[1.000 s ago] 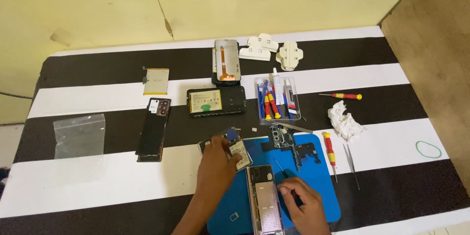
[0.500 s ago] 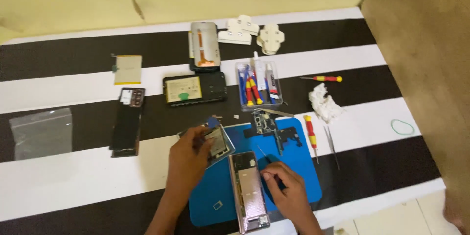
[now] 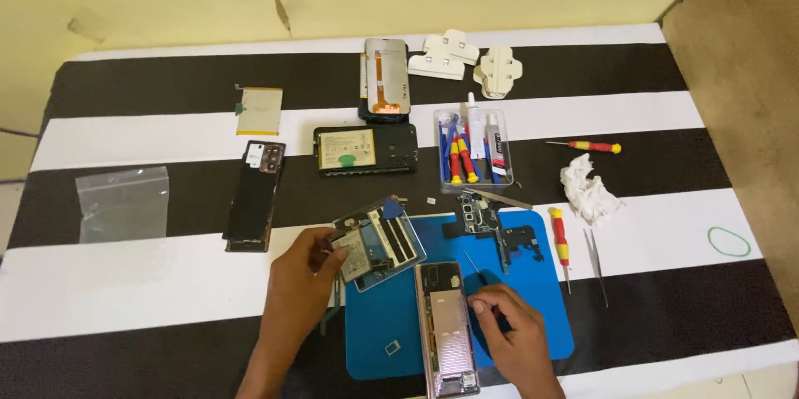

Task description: Installing a motherboard into a smartphone chassis and cleaning components during a repair.

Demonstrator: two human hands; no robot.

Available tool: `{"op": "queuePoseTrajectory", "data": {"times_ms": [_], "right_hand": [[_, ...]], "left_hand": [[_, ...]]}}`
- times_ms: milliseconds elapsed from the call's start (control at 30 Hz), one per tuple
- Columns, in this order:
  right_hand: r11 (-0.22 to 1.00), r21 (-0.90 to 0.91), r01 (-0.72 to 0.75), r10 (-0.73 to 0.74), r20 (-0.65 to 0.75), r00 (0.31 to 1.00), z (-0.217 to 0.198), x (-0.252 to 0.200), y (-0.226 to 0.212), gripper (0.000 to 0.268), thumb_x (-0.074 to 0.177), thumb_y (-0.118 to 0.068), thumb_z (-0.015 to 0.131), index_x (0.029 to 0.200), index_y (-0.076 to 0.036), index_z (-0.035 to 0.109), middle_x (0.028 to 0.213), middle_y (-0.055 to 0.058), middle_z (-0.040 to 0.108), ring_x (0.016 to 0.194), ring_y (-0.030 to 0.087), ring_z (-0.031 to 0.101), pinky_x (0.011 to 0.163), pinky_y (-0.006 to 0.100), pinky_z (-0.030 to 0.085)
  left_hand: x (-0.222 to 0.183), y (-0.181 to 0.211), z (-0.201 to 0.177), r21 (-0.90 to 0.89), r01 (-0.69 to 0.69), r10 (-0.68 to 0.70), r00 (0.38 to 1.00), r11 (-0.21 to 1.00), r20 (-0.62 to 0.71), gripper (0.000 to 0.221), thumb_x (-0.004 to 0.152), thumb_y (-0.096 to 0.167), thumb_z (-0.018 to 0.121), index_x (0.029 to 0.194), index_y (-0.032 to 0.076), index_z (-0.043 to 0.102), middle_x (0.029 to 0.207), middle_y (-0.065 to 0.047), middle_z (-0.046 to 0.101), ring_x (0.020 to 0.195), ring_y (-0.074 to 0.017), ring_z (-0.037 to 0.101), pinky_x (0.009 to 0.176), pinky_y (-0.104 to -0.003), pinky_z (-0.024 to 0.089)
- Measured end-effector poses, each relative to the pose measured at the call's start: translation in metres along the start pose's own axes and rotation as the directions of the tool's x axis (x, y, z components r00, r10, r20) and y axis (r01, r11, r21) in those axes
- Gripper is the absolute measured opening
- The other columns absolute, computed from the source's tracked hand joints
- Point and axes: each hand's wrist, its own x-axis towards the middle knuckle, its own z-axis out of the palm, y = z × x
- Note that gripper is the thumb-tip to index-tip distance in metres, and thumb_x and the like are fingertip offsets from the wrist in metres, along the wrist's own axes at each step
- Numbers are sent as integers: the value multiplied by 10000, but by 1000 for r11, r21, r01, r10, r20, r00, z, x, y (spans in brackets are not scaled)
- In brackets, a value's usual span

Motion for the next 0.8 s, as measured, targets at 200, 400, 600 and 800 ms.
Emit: {"op": "queuePoseTrajectory", "data": {"times_ms": [200,400,600,800], "right_hand": [[999,-49,14,-12,25,1000,-2,1,-7,166,964,-210,625,1028,-117,748,972,28,768,915,155,719,759,297,592],[976,-204,-75,97,97,991,-3,18,-29,169,965,-237,627,1031,-149,756,952,-16,748,772,122,678,622,286,542],[975,-210,77,-31,215,976,11,68,-71,168,978,-226,628,1089,-141,721,944,8,696,801,159,678,656,336,546],[924,-329,194,-60,378,924,44,137,-87,342,1005,-253,559,1319,-128,612,1238,64,624,1081,246,642,801,412,574]], "left_hand": [[4,-3,8,52,31,-33,998,998,44,363,934,252,695,1294,223,651,1089,-20,783,971,-172,742,844,-356,618],[11,-11,19,85,-16,14,1000,996,20,408,934,239,688,1336,203,634,1147,-11,742,929,-168,686,775,-369,598],[22,-41,31,148,-186,196,979,971,-54,353,926,246,690,1267,162,653,1197,-45,659,1152,-227,661,875,-415,602],[22,-43,33,144,-221,232,971,965,-62,319,917,228,701,1233,189,694,1142,-45,600,1115,-214,629,888,-415,576]]}}
